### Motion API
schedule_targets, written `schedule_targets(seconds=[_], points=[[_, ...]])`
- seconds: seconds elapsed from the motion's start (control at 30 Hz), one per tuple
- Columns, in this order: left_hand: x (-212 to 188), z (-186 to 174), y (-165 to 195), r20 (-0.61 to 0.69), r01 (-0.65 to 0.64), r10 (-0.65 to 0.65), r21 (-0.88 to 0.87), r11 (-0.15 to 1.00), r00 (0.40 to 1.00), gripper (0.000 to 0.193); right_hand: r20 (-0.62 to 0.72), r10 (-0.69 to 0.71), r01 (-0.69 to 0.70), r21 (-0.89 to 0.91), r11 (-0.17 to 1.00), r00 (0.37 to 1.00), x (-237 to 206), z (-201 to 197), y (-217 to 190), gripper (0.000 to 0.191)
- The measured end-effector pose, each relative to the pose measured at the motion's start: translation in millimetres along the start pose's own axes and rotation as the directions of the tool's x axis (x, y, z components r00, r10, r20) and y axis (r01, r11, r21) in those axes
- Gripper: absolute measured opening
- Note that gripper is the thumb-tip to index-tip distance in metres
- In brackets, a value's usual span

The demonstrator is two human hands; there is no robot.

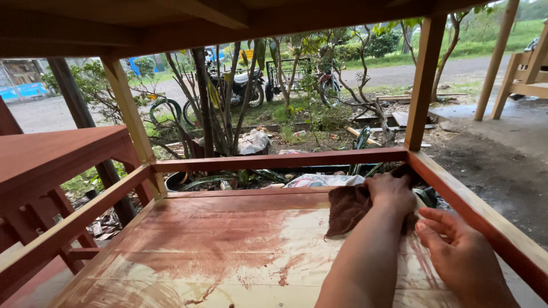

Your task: The person wipes reddish-brown wood stain onto unfinished wooden furniture frames using a cloth. They dip the cloth into a container of stain, then rub it across the tabletop surfaces, edges, and rails of the furniture pieces, coating the raw wood.

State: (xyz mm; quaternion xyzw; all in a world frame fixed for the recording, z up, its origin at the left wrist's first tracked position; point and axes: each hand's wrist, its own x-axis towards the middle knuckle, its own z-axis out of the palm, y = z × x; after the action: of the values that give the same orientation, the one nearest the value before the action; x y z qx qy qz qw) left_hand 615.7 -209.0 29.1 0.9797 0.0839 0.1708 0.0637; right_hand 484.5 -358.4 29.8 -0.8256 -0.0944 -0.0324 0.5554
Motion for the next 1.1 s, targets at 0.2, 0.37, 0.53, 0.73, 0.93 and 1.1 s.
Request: schedule_targets(seconds=[0.2, 0.37, 0.53, 0.73, 0.93, 1.1], points=[[1, -8, -6, 0.198, -0.074, 0.060, 0.065, 0.995, 0.978, 0.051, 0.031, 0.029, -0.027, -0.079, 0.997, 0.999, -2, -2, -8, 0.035], [-14, -6, -10, 0.020, 0.014, -0.013, -0.025, 1.000, 1.000, 0.057, 0.018, -0.054, 0.054, 0.018, 0.998, 0.998, 0, 3, -1, 0.039], [-9, -11, -7, 0.117, -0.022, 0.019, 0.025, 0.999, 0.993, 0.054, 0.042, 0.004, -0.002, -0.058, 0.998, 0.999, 0, 3, 1, 0.039], [-4, -18, -5, 0.203, -0.034, 0.027, 0.030, 0.999, 0.979, 0.056, 0.036, 0.052, -0.047, -0.110, 0.993, 0.998, -5, 1, -4, 0.035], [-14, -4, 0, 0.053, 0.094, -0.088, -0.104, 0.990, 0.995, 0.056, 0.054, 0.050, -0.042, -0.140, 0.989, 0.997, -4, 3, -5, 0.034], [-19, -6, -7, 0.061, 0.045, -0.040, -0.081, 0.996, 0.997, 0.050, 0.059, 0.038, -0.030, -0.136, 0.990, 0.998, -3, 3, -5, 0.035]])
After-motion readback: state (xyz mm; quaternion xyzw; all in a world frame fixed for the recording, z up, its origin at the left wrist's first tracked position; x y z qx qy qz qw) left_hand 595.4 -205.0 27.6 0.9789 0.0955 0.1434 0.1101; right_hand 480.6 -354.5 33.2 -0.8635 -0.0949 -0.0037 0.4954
